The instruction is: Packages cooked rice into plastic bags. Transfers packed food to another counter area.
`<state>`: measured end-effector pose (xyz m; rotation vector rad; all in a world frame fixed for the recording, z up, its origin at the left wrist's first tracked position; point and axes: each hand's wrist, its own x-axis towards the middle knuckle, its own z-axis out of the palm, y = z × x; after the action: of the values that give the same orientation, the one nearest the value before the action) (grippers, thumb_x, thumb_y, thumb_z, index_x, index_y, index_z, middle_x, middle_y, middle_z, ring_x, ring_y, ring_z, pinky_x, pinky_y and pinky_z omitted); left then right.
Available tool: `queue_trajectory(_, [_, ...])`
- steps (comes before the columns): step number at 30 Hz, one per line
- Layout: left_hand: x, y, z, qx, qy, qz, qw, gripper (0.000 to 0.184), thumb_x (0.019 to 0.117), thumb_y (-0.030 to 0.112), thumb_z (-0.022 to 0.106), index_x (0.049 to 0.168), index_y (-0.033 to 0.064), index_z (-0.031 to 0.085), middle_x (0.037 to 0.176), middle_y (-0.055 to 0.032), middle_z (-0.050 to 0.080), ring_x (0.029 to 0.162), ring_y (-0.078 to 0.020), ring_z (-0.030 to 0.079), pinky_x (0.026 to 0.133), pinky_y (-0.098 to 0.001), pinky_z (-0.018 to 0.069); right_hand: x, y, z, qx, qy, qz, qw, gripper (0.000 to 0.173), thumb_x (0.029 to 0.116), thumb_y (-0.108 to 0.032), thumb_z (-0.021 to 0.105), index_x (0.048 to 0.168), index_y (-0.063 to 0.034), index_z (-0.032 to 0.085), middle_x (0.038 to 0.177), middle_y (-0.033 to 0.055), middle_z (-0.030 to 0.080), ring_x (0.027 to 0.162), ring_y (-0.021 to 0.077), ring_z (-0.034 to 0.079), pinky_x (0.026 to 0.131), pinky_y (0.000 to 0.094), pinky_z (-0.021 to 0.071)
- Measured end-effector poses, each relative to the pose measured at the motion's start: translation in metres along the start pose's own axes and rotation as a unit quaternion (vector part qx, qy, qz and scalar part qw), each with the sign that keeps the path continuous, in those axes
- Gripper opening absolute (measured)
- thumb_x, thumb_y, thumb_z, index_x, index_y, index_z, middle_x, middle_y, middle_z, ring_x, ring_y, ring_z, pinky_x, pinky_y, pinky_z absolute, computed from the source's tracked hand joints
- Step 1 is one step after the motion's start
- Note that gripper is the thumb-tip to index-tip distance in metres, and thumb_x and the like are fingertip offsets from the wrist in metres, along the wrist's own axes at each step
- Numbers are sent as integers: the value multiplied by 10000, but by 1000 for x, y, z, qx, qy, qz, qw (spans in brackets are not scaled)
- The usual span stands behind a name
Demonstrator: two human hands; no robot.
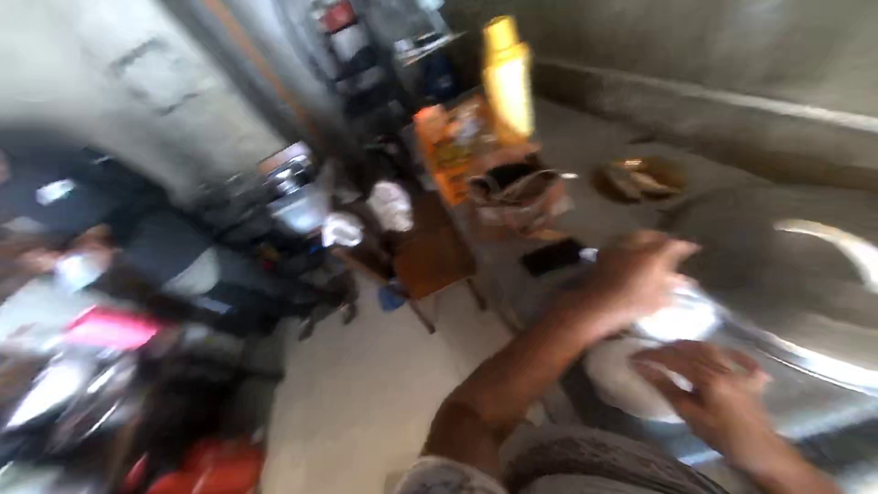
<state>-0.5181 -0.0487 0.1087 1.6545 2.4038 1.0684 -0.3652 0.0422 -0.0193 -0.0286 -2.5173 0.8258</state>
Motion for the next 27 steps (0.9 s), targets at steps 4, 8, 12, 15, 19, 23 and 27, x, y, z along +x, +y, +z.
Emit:
queue_trajectory(4, [-21, 19, 1, 4, -189, -17, 982, 273, 1008, 71, 541, 1221, 34, 707, 1226, -132, 696, 1182, -256, 636, 1017, -418, 490, 2, 7, -5, 85, -54, 55, 993, 368, 959, -210, 691, 1094, 132, 705, 1136, 390, 650, 1138, 582, 583, 1072, 750, 310])
queue_trajectory(8, [-51, -25, 26, -114, -218, -82, 966, 299, 982, -60, 497, 1202, -44, 700, 1129, -198, 715, 1090, -292, 667, 974, -421, 500, 8, 17, 2, 144, -61, 13, 988, 307, 949, -128, 655, 1036, 165, 689, 1096, 375, 663, 1083, 485, 633, 998, 594, 468])
queue_trajectory(12, [-78, -48, 42, -256, -143, -154, 944, 256, 995, -72, 511, 1184, -95, 682, 1131, -224, 703, 1070, -264, 661, 971, -374, 501, 12, 25, 8, 215, -85, -16, 973, 288, 969, -106, 627, 1048, 163, 692, 1100, 316, 694, 1095, 324, 666, 1034, 417, 495])
queue_trajectory(15, [-86, -51, 49, -231, -92, -157, 956, 177, 944, -92, 581, 1078, -117, 695, 1015, -224, 708, 964, -266, 668, 891, -380, 520, 14, 24, 6, 221, -112, 28, 968, 294, 987, -102, 639, 1099, 168, 681, 1137, 331, 678, 1146, 336, 648, 1068, 409, 480])
queue_trajectory(19, [-93, -48, 49, -216, -3, -157, 964, 192, 948, -90, 579, 1086, -108, 712, 1034, -217, 726, 996, -271, 694, 935, -398, 534, 14, 20, 4, 238, -99, 42, 965, 315, 1021, -98, 587, 1087, 205, 640, 1100, 315, 667, 1089, 201, 643, 1014, 324, 498])
queue_trajectory(23, [-103, -41, 64, -196, 45, -134, 970, 228, 943, -84, 574, 1119, -93, 718, 1027, -208, 737, 959, -275, 716, 918, -425, 554, 14, 19, 12, 280, -39, 98, 954, 315, 1037, -89, 553, 1055, 225, 577, 953, 159, 645, 895, 2, 597, 853, 207, 522])
queue_trajectory(27, [-104, -34, 78, -158, 63, -80, 982, 255, 883, -64, 672, 1128, -135, 690, 1001, -245, 725, 930, -309, 720, 898, -433, 569, 17, 15, 14, 319, -9, 183, 930, 310, 991, -75, 608, 1173, 149, 493, 899, -18, 619, 746, -56, 611, 736, 191, 567])
